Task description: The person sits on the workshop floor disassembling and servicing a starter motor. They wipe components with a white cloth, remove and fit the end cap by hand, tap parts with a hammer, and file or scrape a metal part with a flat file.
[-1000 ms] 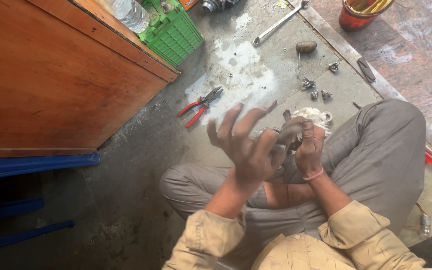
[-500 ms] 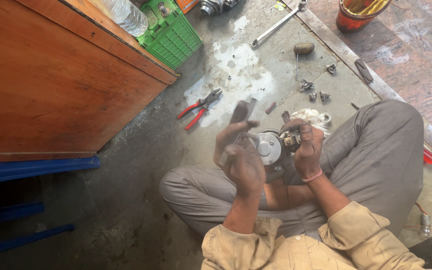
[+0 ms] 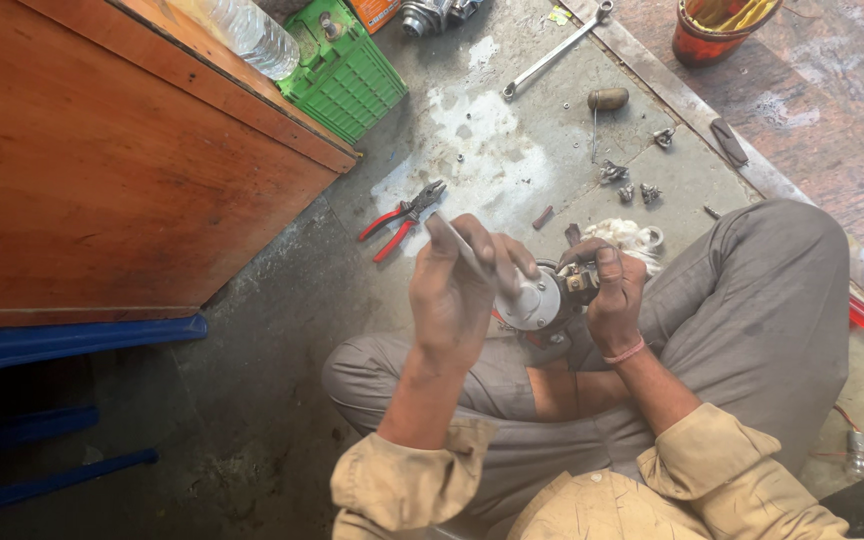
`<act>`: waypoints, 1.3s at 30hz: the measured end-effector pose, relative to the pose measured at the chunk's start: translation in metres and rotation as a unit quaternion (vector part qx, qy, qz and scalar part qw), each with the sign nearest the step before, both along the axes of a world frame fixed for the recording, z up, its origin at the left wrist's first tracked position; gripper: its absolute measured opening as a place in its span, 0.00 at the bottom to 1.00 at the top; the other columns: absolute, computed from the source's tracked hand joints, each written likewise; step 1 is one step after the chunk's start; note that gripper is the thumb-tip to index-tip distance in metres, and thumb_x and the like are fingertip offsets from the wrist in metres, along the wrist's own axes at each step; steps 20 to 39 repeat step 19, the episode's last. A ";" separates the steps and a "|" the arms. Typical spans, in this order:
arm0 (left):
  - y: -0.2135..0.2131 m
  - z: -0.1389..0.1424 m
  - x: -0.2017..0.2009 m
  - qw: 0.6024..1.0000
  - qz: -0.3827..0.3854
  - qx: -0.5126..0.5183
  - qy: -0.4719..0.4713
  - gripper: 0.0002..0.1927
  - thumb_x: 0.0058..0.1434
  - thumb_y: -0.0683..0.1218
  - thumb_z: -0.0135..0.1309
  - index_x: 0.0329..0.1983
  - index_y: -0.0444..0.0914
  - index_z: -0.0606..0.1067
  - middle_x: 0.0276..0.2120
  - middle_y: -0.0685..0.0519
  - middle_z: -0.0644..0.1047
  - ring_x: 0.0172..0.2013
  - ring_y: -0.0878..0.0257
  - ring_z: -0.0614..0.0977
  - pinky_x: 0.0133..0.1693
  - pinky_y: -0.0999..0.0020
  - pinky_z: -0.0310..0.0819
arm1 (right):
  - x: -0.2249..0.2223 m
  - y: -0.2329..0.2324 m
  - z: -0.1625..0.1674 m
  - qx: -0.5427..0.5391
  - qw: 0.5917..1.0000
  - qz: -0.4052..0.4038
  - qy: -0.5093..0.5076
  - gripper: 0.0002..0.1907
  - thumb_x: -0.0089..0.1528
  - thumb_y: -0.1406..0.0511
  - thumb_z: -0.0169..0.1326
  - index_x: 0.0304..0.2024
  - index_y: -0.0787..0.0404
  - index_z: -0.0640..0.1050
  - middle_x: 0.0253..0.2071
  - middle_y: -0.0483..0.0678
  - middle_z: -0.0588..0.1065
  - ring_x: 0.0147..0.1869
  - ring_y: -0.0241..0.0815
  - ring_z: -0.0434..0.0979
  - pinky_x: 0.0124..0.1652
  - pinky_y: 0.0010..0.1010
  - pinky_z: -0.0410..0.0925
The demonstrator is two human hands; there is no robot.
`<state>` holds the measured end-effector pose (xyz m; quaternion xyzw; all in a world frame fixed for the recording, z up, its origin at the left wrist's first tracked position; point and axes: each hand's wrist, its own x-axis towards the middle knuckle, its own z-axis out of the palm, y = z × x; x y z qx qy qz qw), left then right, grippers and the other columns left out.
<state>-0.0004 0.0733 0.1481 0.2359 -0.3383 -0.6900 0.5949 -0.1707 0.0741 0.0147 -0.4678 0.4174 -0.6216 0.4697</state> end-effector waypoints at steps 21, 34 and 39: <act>-0.043 0.087 0.002 0.588 -0.172 -0.103 -0.784 0.22 0.74 0.55 0.40 0.48 0.31 0.73 0.33 0.40 0.81 0.39 0.42 0.83 0.45 0.50 0.75 | -0.002 0.001 -0.008 0.024 1.000 0.004 0.010 0.28 0.75 0.55 0.37 0.35 0.68 0.79 0.27 0.45 0.75 0.31 0.31 0.73 0.32 0.24 0.66; -0.043 0.087 0.002 0.588 -0.172 -0.103 -0.784 0.22 0.74 0.55 0.40 0.48 0.31 0.73 0.33 0.40 0.81 0.39 0.42 0.83 0.45 0.50 0.75 | -0.002 0.001 -0.008 0.024 1.000 0.004 0.010 0.28 0.75 0.55 0.37 0.35 0.68 0.79 0.27 0.45 0.75 0.31 0.31 0.73 0.32 0.24 0.66; -0.043 0.087 0.002 0.588 -0.172 -0.103 -0.784 0.22 0.74 0.55 0.40 0.48 0.31 0.73 0.33 0.40 0.81 0.39 0.42 0.83 0.45 0.50 0.75 | -0.002 0.001 -0.008 0.024 1.000 0.004 0.010 0.28 0.75 0.55 0.37 0.35 0.68 0.79 0.27 0.45 0.75 0.31 0.31 0.73 0.32 0.24 0.66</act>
